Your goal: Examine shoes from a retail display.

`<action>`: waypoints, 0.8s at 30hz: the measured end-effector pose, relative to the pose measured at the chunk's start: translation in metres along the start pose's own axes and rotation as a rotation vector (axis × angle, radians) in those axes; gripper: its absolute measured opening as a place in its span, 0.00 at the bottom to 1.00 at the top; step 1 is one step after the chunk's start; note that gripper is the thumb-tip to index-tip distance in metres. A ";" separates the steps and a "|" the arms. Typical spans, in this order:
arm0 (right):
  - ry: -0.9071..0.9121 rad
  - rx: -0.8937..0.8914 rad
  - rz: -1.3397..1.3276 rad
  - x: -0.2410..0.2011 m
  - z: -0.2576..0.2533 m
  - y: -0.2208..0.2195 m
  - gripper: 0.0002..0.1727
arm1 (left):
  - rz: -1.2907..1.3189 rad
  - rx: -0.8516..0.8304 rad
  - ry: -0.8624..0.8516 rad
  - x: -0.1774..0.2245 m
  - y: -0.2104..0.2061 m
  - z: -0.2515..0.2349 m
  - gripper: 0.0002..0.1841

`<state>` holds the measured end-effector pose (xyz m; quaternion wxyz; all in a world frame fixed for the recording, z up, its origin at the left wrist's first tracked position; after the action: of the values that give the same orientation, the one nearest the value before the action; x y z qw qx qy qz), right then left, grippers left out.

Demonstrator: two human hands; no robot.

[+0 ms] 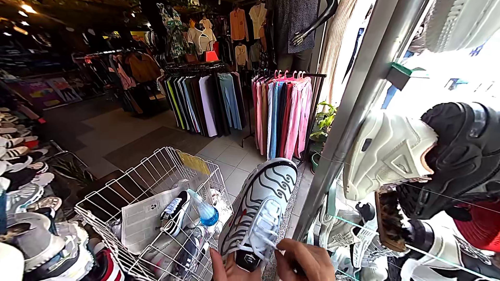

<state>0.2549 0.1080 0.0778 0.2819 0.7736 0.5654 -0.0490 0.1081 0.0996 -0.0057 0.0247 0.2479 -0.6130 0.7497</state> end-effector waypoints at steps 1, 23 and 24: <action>0.028 0.041 0.061 0.001 -0.001 0.002 0.05 | 0.000 -0.003 -0.004 0.000 0.000 0.000 0.40; -0.266 -0.087 -0.079 -0.004 -0.013 -0.009 0.08 | -0.151 -0.147 -0.163 -0.006 0.012 -0.003 0.42; -0.241 -0.058 -0.079 -0.004 -0.010 -0.004 0.08 | -0.109 -0.071 -0.102 -0.006 0.009 -0.004 0.46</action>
<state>0.2478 0.1102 0.0860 0.3679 0.7309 0.5584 -0.1363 0.1091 0.1029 -0.0170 0.0429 0.3179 -0.6254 0.7113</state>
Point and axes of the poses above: each hand's wrist, its own z-axis away from the middle knuckle, its own y-axis out of the back of the hand, x = y × z, the point moved 10 cm from there along -z, towards the middle knuckle, and after that the axes turned 2 degrees about z, right-handed, at the moved point
